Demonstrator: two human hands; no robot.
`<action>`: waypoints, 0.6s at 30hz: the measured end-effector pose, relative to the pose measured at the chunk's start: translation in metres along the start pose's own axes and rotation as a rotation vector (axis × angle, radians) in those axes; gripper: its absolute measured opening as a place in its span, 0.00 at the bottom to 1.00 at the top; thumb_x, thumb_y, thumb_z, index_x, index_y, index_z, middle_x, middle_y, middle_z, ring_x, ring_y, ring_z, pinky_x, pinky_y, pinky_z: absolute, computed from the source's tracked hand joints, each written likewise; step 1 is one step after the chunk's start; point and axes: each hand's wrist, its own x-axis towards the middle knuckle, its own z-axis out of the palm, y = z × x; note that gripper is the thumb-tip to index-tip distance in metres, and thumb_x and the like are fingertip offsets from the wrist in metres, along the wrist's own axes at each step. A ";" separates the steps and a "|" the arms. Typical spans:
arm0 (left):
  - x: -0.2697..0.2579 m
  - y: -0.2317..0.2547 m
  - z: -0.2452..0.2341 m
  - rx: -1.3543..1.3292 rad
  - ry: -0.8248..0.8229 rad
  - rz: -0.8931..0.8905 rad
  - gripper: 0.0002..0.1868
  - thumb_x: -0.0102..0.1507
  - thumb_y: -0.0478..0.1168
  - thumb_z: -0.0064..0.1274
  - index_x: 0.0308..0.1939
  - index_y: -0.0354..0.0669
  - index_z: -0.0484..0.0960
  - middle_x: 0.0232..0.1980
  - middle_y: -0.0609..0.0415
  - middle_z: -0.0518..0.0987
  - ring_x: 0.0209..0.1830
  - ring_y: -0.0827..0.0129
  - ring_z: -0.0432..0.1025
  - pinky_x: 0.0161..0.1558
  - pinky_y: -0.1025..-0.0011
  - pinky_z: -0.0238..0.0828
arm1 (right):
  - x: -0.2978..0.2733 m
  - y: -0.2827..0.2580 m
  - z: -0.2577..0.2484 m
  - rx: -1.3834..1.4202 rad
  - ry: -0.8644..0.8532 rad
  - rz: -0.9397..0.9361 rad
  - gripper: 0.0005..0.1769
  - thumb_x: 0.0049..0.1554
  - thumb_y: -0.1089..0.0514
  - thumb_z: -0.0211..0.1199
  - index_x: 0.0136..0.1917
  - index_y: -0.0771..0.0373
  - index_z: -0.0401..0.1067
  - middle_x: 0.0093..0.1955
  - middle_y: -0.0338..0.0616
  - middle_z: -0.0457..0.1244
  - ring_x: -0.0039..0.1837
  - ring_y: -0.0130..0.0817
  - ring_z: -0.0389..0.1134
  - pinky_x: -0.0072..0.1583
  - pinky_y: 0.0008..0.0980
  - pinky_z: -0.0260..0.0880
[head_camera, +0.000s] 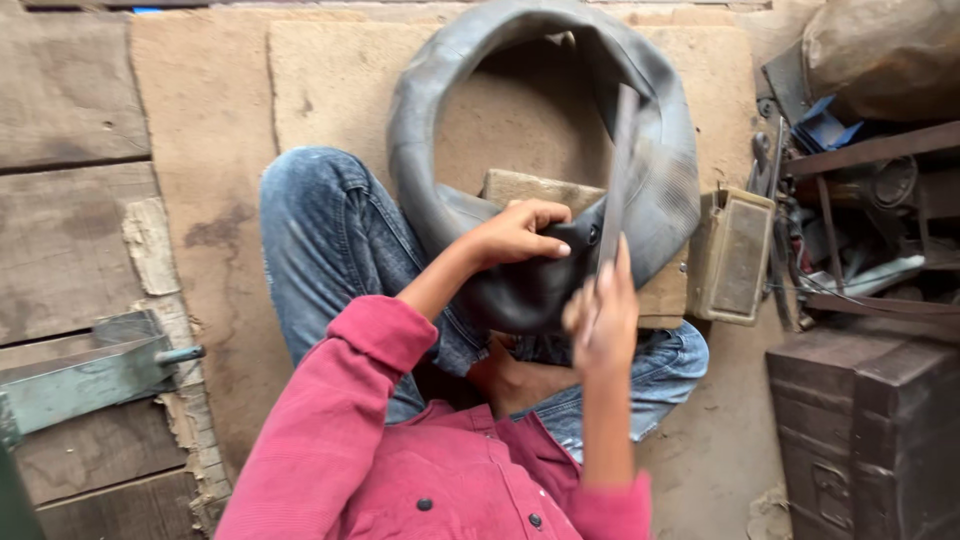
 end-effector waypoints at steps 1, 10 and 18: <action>-0.002 0.000 -0.001 0.014 -0.010 0.001 0.10 0.58 0.34 0.62 0.41 0.37 0.78 0.33 0.63 0.74 0.36 0.81 0.66 0.37 0.76 0.64 | -0.033 0.008 -0.003 -0.171 0.017 -0.091 0.33 0.66 0.56 0.48 0.83 0.54 0.51 0.26 0.28 0.46 0.24 0.18 0.45 0.26 0.24 0.50; 0.003 -0.006 -0.005 0.009 -0.046 0.143 0.12 0.59 0.34 0.61 0.45 0.40 0.78 0.38 0.65 0.75 0.41 0.83 0.66 0.42 0.76 0.66 | -0.006 -0.011 0.045 -0.131 0.103 0.076 0.30 0.67 0.52 0.48 0.80 0.58 0.54 0.24 0.27 0.45 0.23 0.19 0.45 0.25 0.24 0.47; 0.005 -0.010 -0.006 0.322 0.077 0.181 0.13 0.56 0.36 0.66 0.39 0.38 0.78 0.32 0.62 0.70 0.35 0.80 0.64 0.37 0.74 0.64 | -0.036 0.007 -0.002 -0.148 0.015 -0.104 0.32 0.67 0.56 0.48 0.82 0.58 0.52 0.27 0.29 0.49 0.26 0.19 0.48 0.27 0.26 0.51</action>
